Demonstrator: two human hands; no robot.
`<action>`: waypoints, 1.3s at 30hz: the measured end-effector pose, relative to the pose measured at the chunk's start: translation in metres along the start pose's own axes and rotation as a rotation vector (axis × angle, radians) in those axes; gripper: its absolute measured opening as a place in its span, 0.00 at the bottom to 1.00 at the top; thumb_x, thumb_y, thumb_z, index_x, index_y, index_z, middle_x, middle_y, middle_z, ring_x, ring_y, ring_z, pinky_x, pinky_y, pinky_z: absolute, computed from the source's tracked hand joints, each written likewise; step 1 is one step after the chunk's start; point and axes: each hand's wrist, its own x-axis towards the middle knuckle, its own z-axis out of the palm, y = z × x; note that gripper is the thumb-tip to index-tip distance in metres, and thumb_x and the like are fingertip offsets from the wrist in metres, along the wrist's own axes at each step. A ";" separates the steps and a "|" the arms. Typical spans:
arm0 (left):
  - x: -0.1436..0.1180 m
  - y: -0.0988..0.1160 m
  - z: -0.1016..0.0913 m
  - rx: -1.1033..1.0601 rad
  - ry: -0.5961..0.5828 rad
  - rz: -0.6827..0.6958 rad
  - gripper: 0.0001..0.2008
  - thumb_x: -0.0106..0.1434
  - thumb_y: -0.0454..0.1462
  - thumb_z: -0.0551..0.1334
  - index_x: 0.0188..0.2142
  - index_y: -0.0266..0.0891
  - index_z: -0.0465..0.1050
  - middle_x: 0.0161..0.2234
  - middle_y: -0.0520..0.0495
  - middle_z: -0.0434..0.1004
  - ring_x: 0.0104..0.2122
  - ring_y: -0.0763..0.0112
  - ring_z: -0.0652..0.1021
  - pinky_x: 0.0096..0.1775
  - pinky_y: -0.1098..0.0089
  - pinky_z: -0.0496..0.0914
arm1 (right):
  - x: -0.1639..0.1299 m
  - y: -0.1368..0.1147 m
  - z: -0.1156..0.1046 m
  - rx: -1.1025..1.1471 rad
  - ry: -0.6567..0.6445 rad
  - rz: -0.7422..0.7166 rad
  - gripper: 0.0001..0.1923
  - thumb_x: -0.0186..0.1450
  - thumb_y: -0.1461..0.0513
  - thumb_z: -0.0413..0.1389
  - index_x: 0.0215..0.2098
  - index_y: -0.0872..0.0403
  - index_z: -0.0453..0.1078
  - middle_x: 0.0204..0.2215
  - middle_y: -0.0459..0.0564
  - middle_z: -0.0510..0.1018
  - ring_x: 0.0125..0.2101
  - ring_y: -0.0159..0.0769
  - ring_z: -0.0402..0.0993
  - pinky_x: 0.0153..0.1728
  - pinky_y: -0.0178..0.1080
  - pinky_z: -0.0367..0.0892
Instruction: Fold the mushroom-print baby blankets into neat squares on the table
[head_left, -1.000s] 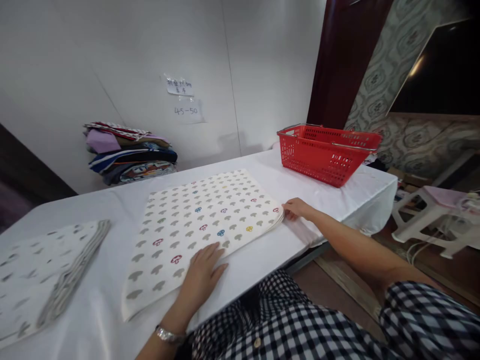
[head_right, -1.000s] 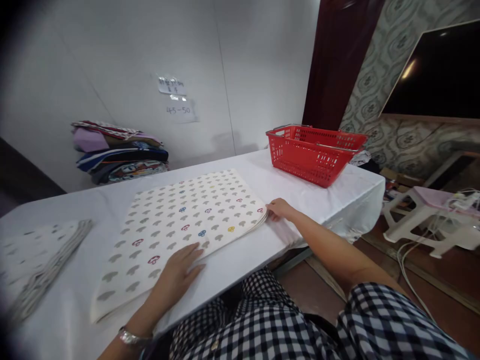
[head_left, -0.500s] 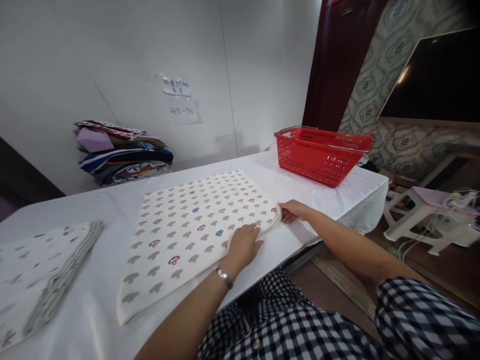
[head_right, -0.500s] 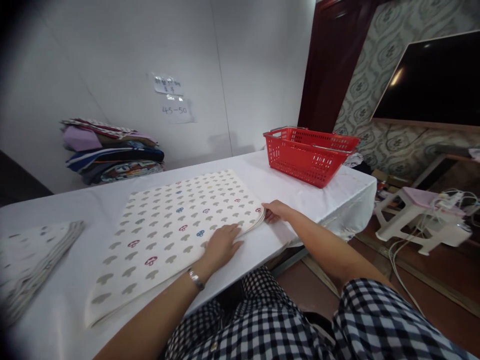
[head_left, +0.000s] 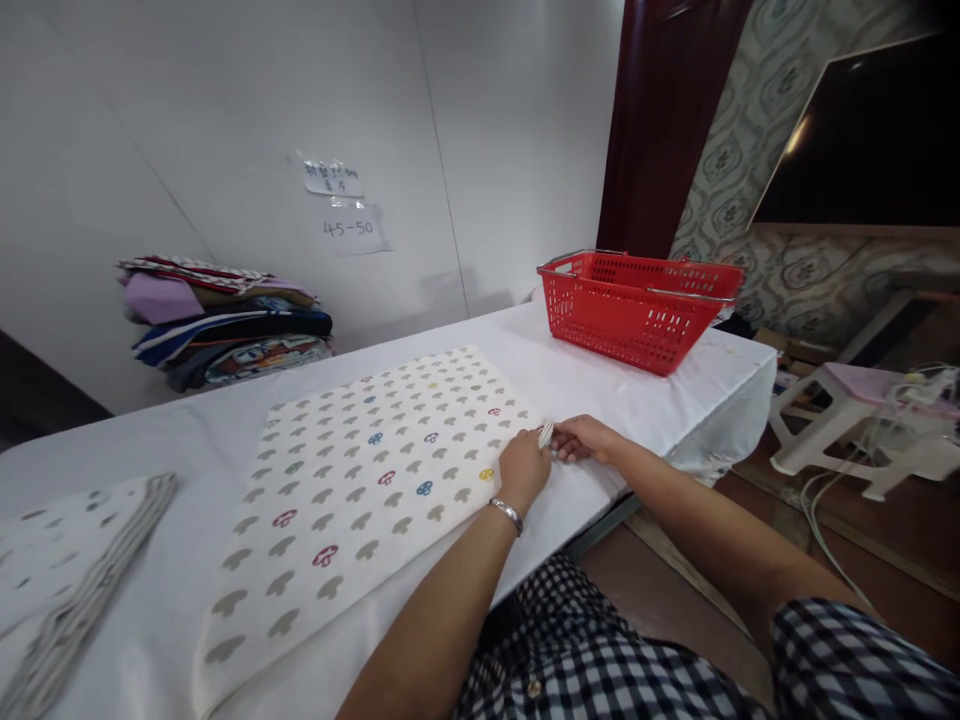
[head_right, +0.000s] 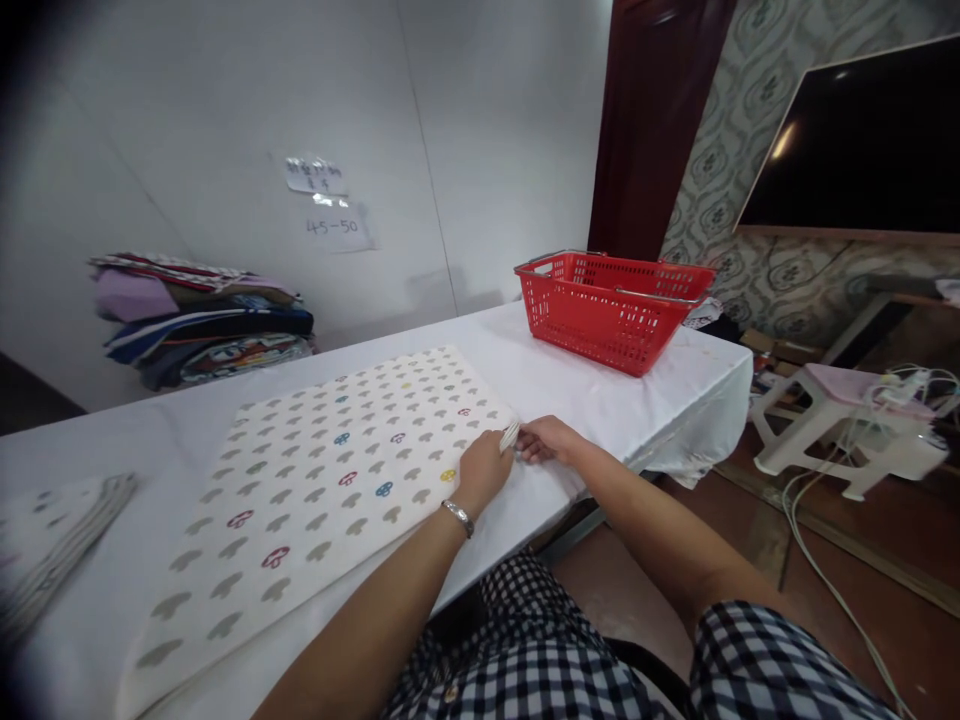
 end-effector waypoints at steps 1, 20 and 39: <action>0.000 -0.001 0.000 -0.014 -0.001 -0.018 0.12 0.62 0.34 0.53 0.44 0.39 0.70 0.40 0.45 0.74 0.40 0.66 0.73 0.40 0.69 0.65 | 0.000 0.000 0.000 0.007 -0.005 -0.002 0.13 0.68 0.61 0.49 0.32 0.61 0.70 0.21 0.49 0.76 0.17 0.29 0.72 0.16 0.29 0.66; 0.006 0.001 -0.001 -0.087 0.005 -0.033 0.18 0.69 0.42 0.46 0.37 0.38 0.72 0.36 0.44 0.76 0.36 0.67 0.74 0.36 0.69 0.62 | 0.002 -0.007 -0.002 0.034 -0.063 0.090 0.11 0.66 0.64 0.49 0.32 0.62 0.70 0.22 0.51 0.77 0.19 0.30 0.74 0.16 0.28 0.67; 0.009 0.006 -0.007 -0.040 -0.079 -0.136 0.15 0.66 0.42 0.49 0.35 0.39 0.72 0.34 0.44 0.77 0.35 0.66 0.75 0.33 0.69 0.61 | -0.007 0.000 0.003 -0.016 -0.030 -0.018 0.05 0.63 0.66 0.54 0.30 0.60 0.69 0.23 0.51 0.78 0.20 0.31 0.75 0.16 0.28 0.65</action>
